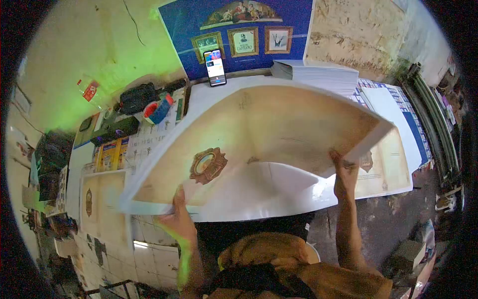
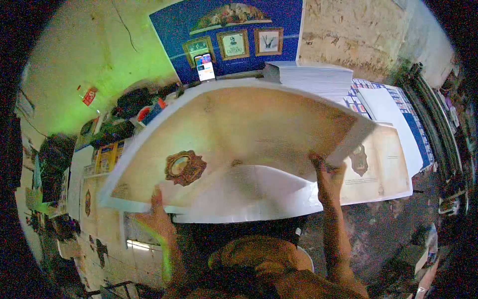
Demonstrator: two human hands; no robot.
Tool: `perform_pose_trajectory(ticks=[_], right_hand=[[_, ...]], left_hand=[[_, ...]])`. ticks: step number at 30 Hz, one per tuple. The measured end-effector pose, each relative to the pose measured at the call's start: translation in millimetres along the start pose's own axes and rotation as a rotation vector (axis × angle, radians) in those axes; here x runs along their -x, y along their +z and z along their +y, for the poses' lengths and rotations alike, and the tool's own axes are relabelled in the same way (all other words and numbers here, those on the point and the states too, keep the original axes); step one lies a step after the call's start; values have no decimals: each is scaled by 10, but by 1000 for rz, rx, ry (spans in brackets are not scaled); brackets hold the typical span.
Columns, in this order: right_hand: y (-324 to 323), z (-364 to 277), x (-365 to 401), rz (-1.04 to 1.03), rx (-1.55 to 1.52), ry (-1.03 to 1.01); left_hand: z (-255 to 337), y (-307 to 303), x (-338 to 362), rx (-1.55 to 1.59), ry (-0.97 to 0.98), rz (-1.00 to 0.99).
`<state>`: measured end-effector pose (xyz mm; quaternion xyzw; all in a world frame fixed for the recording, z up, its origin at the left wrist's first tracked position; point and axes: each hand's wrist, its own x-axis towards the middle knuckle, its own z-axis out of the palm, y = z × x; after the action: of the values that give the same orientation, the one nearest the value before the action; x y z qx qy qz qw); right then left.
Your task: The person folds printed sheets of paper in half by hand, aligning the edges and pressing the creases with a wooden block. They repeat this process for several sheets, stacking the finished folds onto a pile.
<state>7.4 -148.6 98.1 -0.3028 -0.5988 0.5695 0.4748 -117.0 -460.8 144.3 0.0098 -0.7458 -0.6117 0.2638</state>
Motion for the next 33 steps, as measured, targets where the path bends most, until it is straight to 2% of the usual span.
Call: perform_pose_trajectory(ticks=[1, 3, 4, 6, 9, 12, 15, 18, 21, 22, 25, 28, 30, 32, 33], right_hand=[[-84, 121, -26, -78, 80, 121], [-161, 146, -95, -154, 185, 158], [-175, 215, -133, -137, 149, 123], [-203, 362, -160, -103, 83, 66], [-327, 298, -262, -248, 138, 138], [-387, 315, -340, -268, 132, 150], [-304, 300, -293, -267, -6, 12], [-355, 396, -284, -184, 81, 112], [-330, 392, -310, -181, 0, 172], [-289, 371, -282, -165, 3, 123], [-269, 356, -286, -117, 95, 201], [-231, 518, -342, 41, 148, 72], [-76, -64, -408, 89, 388, -8], [54, -514, -649, -7, 337, -120], [67, -644, -903, -123, 165, -189]], left_hand=[[-105, -36, 1, 4, -36, -69], [-409, -126, -93, 21, -93, -197], [-461, -146, -134, 132, -154, -232], [-539, -164, -188, 159, -103, -237], [-582, -165, -304, 169, -49, -228], [-675, -192, -286, 57, -59, -206], [-769, -149, -268, 147, -34, -171], [-712, -84, -255, 200, -3, -163], [-748, -109, -276, 190, -46, -178], [-769, -126, -290, 189, -69, -184], [-715, -125, -265, 85, -42, -155], [-819, -118, -220, 52, -81, -86], [-868, -259, -176, 61, -211, -175], [-822, -423, -35, 203, -326, -216], [-746, -458, 120, 337, -349, -183]])
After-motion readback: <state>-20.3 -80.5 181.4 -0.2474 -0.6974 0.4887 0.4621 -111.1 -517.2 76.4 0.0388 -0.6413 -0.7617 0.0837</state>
